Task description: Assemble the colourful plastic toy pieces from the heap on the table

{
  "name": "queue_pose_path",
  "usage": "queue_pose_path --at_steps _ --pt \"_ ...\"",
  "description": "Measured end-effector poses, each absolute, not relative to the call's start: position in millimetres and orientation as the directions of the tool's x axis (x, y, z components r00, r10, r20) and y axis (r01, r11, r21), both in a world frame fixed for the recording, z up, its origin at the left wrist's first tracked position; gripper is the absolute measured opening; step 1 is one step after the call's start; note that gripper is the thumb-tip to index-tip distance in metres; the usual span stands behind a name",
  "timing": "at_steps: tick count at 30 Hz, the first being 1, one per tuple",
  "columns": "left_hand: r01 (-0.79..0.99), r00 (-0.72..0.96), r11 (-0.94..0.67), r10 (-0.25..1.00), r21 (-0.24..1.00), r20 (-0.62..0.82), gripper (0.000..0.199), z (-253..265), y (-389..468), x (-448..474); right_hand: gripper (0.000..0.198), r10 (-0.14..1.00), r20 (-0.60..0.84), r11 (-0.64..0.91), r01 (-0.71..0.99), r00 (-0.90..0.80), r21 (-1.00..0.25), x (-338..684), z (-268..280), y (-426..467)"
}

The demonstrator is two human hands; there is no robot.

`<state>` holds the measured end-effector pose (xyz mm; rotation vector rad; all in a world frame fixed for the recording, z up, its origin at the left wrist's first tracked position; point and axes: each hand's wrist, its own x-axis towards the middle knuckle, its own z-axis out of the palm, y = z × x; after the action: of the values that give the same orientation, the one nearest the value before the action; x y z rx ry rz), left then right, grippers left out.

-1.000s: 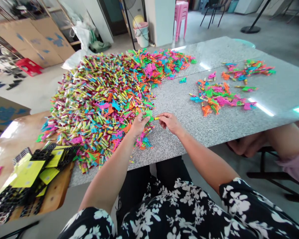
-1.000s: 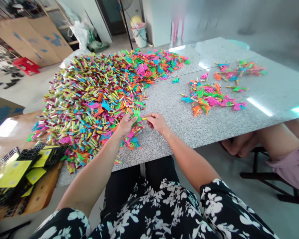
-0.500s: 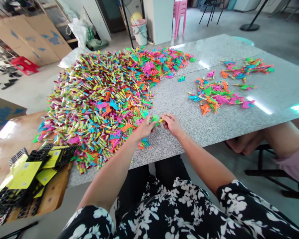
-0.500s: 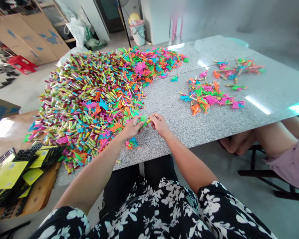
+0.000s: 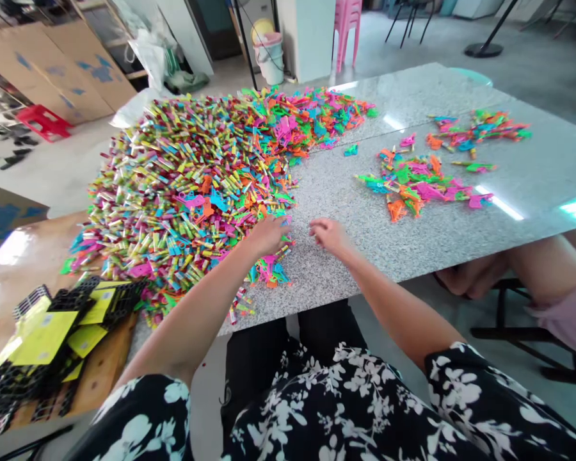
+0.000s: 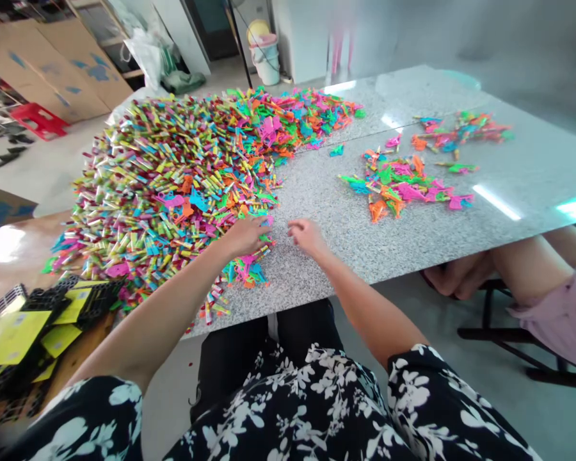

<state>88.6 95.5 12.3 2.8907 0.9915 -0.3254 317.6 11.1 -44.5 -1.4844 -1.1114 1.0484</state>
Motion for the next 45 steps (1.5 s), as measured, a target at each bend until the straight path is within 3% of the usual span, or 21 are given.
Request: queue_pose_path --at_steps 2,4,7,10,16,19,21,24,26,27,30,32,39,45 --pt "0.581 0.77 -0.808 0.583 -0.094 -0.26 0.037 19.4 93.1 93.5 0.017 0.993 0.049 0.093 0.454 -0.107 -0.886 288.4 -44.1 -0.6" --pt "0.551 0.774 -0.823 0.565 -0.135 -0.285 0.035 25.8 91.3 98.5 0.023 0.949 0.086 0.272 0.654 -0.303 -0.706 265.3 -41.4 -10.5" --pt "0.523 0.775 -0.834 0.552 -0.177 -0.309 0.039 31.2 91.4 101.2 0.035 0.921 0.027 0.357 0.812 -0.389 -0.461 247.8 -33.1 -17.6" --pt "0.503 0.787 -0.843 0.538 -0.189 -0.302 0.04 31.3 92.7 96.9 0.038 0.926 -0.003 0.354 0.873 -0.377 -0.335 242.9 -22.9 -18.0" --pt "0.515 0.844 -0.855 0.519 -0.068 -0.137 0.034 24.9 94.6 76.0 0.034 0.934 -0.085 0.305 0.898 -0.347 -0.316 244.8 -16.1 -17.5" --pt "0.6 0.8 -0.8 0.599 0.03 -0.024 0.013 20.2 97.9 65.3 0.034 0.95 -0.11 0.236 0.901 -0.293 -0.363 253.2 -23.0 -15.7" --pt "0.672 0.712 -0.715 0.695 0.193 0.097 0.01 16.7 99.7 61.0 0.024 0.975 -0.093 0.142 0.891 -0.2 -0.432 261.4 -28.3 -12.2" --pt "0.651 0.359 -0.414 0.906 0.636 0.223 0.02 13.5 98.4 61.0 0.009 0.997 -0.083 -0.059 0.709 0.0 -0.702 273.1 -33.3 -5.6" --pt "0.419 0.139 -0.165 0.983 0.893 0.117 0.031 13.5 94.2 64.8 0.009 0.985 -0.127 -0.163 0.403 0.114 -0.901 277.0 -33.6 -2.8" --pt "0.279 0.097 -0.06 0.995 0.958 0.034 0.037 14.1 91.3 67.3 0.012 0.976 -0.157 -0.187 0.213 0.149 -0.959 277.2 -33.0 -2.2" --pt "-0.013 0.141 0.151 0.979 0.989 -0.147 0.049 17.0 80.9 75.7 0.022 0.967 -0.196 -0.15 -0.254 0.165 -0.955 272.6 -28.6 -3.1" --pt "-0.088 0.18 0.207 0.965 0.974 -0.189 0.053 19.0 73.5 81.6 0.027 0.971 -0.192 -0.123 -0.393 0.141 -0.911 268.0 -24.5 -4.1" --pt "-0.148 0.247 0.241 0.948 0.959 -0.2 0.053 19.5 53.4 100.1 0.036 0.98 -0.133 -0.045 -0.483 0.151 -0.874 264.6 -14.7 -1.5" --pt "-0.14 0.245 0.235 0.949 0.962 -0.197 0.051 15.5 47.3 106.0 0.035 0.979 -0.129 -0.044 -0.454 0.157 -0.89 263.8 -13.1 -5.4"
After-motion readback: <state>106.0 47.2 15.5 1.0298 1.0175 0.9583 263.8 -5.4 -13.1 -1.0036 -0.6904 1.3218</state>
